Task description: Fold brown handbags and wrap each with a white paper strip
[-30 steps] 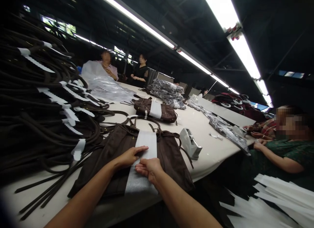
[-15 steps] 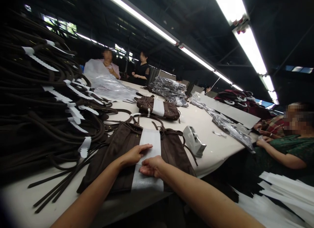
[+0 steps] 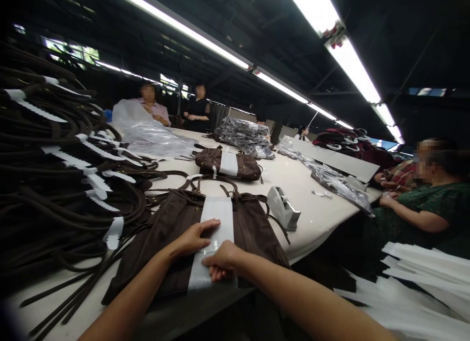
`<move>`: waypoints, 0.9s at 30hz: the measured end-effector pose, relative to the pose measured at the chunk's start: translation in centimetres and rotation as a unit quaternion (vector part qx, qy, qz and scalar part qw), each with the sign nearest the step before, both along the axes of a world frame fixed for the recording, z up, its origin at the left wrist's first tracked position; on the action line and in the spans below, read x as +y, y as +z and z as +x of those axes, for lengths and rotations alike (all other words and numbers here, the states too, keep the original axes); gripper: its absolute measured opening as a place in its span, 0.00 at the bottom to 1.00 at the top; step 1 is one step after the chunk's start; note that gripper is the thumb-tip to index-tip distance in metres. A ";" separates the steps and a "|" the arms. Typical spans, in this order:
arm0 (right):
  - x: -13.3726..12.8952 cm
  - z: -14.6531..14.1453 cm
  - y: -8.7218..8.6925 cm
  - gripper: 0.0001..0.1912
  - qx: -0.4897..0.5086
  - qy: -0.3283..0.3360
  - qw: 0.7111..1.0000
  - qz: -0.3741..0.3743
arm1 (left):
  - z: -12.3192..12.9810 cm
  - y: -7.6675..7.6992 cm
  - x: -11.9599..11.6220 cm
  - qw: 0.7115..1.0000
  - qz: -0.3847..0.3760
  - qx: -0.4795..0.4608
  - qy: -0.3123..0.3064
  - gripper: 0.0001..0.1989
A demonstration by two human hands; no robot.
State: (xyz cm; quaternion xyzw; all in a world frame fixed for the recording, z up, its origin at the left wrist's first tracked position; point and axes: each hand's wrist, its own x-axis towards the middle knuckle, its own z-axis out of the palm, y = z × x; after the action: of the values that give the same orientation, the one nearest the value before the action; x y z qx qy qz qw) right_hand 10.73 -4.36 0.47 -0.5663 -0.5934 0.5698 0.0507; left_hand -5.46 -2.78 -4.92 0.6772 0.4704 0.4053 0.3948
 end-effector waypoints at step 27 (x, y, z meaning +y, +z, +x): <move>5.7 7.7 -4.8 0.32 -0.046 0.290 0.817 0.496 | -0.3 -2.0 -1.6 0.923 0.204 0.325 0.011 0.37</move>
State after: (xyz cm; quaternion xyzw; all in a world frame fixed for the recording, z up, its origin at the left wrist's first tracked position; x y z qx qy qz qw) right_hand 18.43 1.32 -4.29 -0.2919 -0.9340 0.1597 0.1299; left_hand -5.78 -4.39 -6.92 0.8326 0.4870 0.2546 0.0692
